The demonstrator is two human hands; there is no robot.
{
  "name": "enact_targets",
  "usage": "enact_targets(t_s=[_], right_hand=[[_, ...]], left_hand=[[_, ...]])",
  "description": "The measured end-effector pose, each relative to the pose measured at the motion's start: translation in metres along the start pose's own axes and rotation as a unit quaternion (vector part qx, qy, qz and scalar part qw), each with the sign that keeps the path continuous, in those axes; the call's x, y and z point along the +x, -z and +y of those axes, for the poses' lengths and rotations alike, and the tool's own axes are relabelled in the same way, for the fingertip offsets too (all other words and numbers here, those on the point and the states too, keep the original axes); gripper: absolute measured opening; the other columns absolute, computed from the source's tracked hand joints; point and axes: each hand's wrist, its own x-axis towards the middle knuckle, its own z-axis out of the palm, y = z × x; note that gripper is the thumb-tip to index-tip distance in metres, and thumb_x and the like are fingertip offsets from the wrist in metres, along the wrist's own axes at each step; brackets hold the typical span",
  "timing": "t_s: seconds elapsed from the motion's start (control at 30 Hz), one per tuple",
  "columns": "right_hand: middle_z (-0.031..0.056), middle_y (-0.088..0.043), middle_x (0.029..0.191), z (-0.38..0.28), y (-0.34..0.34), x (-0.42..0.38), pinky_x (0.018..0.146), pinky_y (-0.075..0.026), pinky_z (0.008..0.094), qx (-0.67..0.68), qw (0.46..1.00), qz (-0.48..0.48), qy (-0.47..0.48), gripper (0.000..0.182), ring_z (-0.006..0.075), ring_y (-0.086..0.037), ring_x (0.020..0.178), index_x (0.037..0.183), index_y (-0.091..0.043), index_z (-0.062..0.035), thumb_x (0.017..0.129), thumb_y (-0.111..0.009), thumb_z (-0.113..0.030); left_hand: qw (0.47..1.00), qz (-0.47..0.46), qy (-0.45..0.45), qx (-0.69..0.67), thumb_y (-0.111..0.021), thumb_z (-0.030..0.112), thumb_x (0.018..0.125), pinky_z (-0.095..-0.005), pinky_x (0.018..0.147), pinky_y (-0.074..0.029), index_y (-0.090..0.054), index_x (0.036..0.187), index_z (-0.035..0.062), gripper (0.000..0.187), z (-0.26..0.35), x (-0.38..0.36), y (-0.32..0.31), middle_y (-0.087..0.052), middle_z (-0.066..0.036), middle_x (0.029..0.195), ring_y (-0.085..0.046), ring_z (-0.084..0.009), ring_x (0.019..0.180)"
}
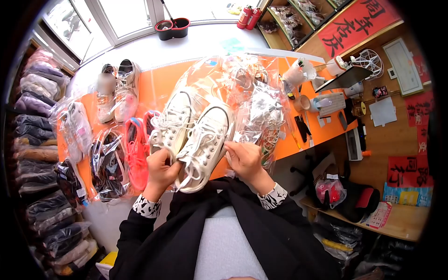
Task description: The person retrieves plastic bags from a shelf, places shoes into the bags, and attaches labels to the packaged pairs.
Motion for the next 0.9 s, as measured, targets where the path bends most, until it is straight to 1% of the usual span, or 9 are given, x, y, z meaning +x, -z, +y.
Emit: enact_targets(t_s=[0.1,0.17,0.27,0.37,0.43,0.47,0.63,0.73,0.9], right_hand=[[0.0066,-0.061,0.063,-0.017,-0.011,0.022,0.048,-0.043,0.0348,0.04,0.999,-0.002,0.027,0.013,0.0245,-0.059,0.052,0.088,-0.066,-0.0051,0.076,-0.067,-0.002],[0.006,-0.057,0.06,-0.01,-0.031,0.027,0.049,-0.042,0.0363,0.064,0.995,-0.058,0.057,0.007,0.0251,-0.057,0.051,0.085,-0.063,-0.0065,0.077,-0.062,-0.005],[0.0056,-0.057,0.061,-0.006,-0.03,0.025,0.049,-0.043,0.0361,0.075,0.993,-0.068,0.065,0.011,0.0247,-0.057,0.051,0.085,-0.062,-0.0068,0.074,-0.062,-0.004],[0.0046,-0.057,0.063,-0.022,-0.023,0.007,0.052,-0.045,0.0352,0.089,0.984,-0.105,0.115,0.015,0.0229,-0.056,0.052,0.087,-0.063,-0.0057,0.073,-0.061,-0.007],[0.0037,-0.056,0.063,-0.033,-0.014,0.0,0.052,-0.043,0.0339,0.031,0.983,-0.123,0.134,0.017,0.0209,-0.055,0.052,0.09,-0.064,-0.0044,0.074,-0.059,-0.007],[0.0031,-0.055,0.063,-0.033,-0.012,-0.006,0.051,-0.041,0.0325,0.017,0.985,-0.113,0.127,0.018,0.0194,-0.054,0.052,0.092,-0.065,-0.0033,0.075,-0.061,-0.006],[0.0037,-0.055,0.068,-0.047,0.004,0.0,0.053,-0.039,0.0322,-0.013,0.989,-0.108,0.097,0.019,0.0192,-0.053,0.056,0.092,-0.064,-0.0033,0.074,-0.065,-0.005],[0.0086,-0.055,0.088,-0.065,0.005,0.029,0.066,-0.044,0.0348,-0.069,0.993,-0.051,0.077,0.036,0.0251,-0.056,0.075,0.107,-0.06,-0.0036,0.071,-0.065,0.0],[0.0099,-0.054,0.086,-0.064,-0.006,0.06,0.068,-0.046,0.0381,-0.149,0.988,-0.041,0.023,0.036,0.0274,-0.056,0.075,0.109,-0.058,-0.0008,0.074,-0.063,-0.001]], left_hand=[[0.991,-0.017,-0.105,0.083,-0.063,0.002,0.06,-0.039,0.046,-0.038,-0.046,0.06,0.0048,0.017,0.005,0.004,-0.015,-0.048,-0.011,0.054,-0.05,-0.0305,0.047],[0.982,-0.027,-0.155,0.106,-0.064,0.002,0.061,-0.0406,0.047,-0.04,-0.047,0.062,0.0065,0.018,0.014,0.005,-0.027,-0.047,-0.011,0.054,-0.051,-0.0302,0.049],[0.982,-0.026,-0.159,0.093,-0.064,0.0,0.061,-0.0409,0.047,-0.039,-0.047,0.062,0.0061,0.018,-0.002,0.003,-0.038,-0.048,-0.011,0.055,-0.051,-0.0304,0.05],[0.993,0.007,-0.105,0.054,-0.065,-0.001,0.061,-0.0404,0.046,-0.038,-0.046,0.061,0.005,0.021,-0.011,-0.002,-0.043,-0.047,-0.012,0.054,-0.05,-0.031,0.049],[0.993,0.038,0.076,-0.082,-0.069,0.0,0.065,-0.0339,0.045,-0.037,-0.048,0.062,0.0027,0.021,-0.012,-0.002,-0.044,-0.051,-0.012,0.054,-0.049,-0.0251,0.045],[0.993,0.04,0.075,-0.082,-0.069,0.0,0.065,-0.0339,0.045,-0.037,-0.048,0.062,0.0027,0.021,-0.011,-0.002,-0.044,-0.051,-0.012,0.054,-0.049,-0.0251,0.045],[0.992,0.102,-0.067,0.014,-0.069,0.0,0.063,-0.0361,0.044,-0.036,-0.047,0.061,0.0057,0.023,-0.004,-0.007,-0.05,-0.049,-0.011,0.053,-0.048,-0.028,0.045],[0.984,0.098,-0.132,0.061,-0.067,-0.001,0.06,-0.0387,0.044,-0.036,-0.046,0.06,0.0073,0.023,0.003,-0.006,-0.056,-0.047,-0.01,0.053,-0.048,-0.0296,0.046],[0.974,0.111,-0.188,0.065,-0.067,-0.001,0.059,-0.038,0.044,-0.037,-0.046,0.061,0.0074,0.023,0.019,0.002,-0.063,-0.046,-0.009,0.053,-0.048,-0.0284,0.046]])
